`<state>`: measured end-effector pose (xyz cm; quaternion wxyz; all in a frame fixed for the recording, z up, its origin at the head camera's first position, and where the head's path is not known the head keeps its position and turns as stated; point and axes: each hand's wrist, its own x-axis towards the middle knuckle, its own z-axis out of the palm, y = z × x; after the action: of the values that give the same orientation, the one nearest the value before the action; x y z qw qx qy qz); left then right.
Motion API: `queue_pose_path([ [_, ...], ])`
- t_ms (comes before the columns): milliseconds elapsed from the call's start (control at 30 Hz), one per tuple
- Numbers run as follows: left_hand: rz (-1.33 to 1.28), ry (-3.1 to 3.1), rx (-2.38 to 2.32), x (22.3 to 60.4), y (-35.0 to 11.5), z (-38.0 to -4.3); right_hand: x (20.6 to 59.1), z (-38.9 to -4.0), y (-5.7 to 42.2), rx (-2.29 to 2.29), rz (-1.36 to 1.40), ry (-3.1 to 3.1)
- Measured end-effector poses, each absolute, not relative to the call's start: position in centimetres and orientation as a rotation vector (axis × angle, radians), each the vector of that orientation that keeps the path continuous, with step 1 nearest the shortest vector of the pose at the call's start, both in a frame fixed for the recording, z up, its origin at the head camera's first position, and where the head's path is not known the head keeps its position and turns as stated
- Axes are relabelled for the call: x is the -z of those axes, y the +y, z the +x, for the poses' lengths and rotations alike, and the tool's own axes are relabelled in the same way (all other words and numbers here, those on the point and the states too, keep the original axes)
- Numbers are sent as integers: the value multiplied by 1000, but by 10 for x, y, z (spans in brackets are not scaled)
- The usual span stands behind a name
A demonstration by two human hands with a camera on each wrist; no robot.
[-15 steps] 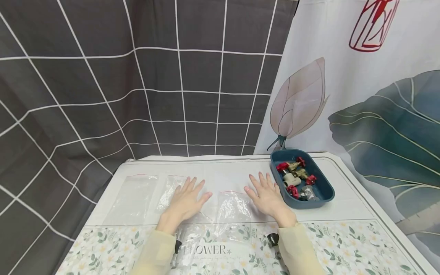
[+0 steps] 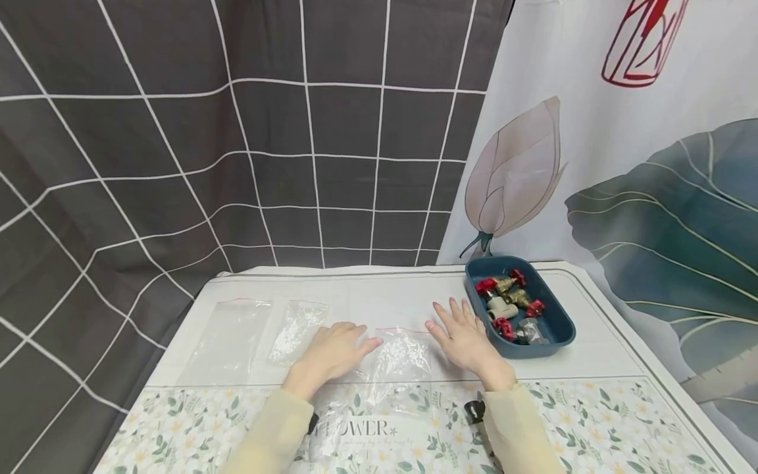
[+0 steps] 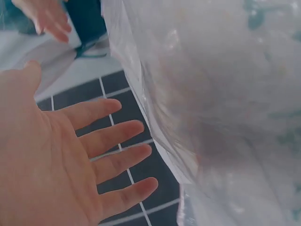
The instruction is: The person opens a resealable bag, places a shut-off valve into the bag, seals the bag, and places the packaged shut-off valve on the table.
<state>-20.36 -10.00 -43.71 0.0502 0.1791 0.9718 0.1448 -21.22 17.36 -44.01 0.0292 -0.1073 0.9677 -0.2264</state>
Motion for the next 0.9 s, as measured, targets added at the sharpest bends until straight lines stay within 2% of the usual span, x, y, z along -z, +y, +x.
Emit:
queue_pose_path([
  [233, 636, 2939, -288, 435, -80, -214, 443, -215, 174, 718, -337, 2977],
  [533, 463, 2879, -202, 431, -56, -221, 446, -216, 174, 772, -372, 2960],
  [900, 382, 2907, -211, 436, -39, -222, 448, -220, 170, 834, -483, 2981],
])
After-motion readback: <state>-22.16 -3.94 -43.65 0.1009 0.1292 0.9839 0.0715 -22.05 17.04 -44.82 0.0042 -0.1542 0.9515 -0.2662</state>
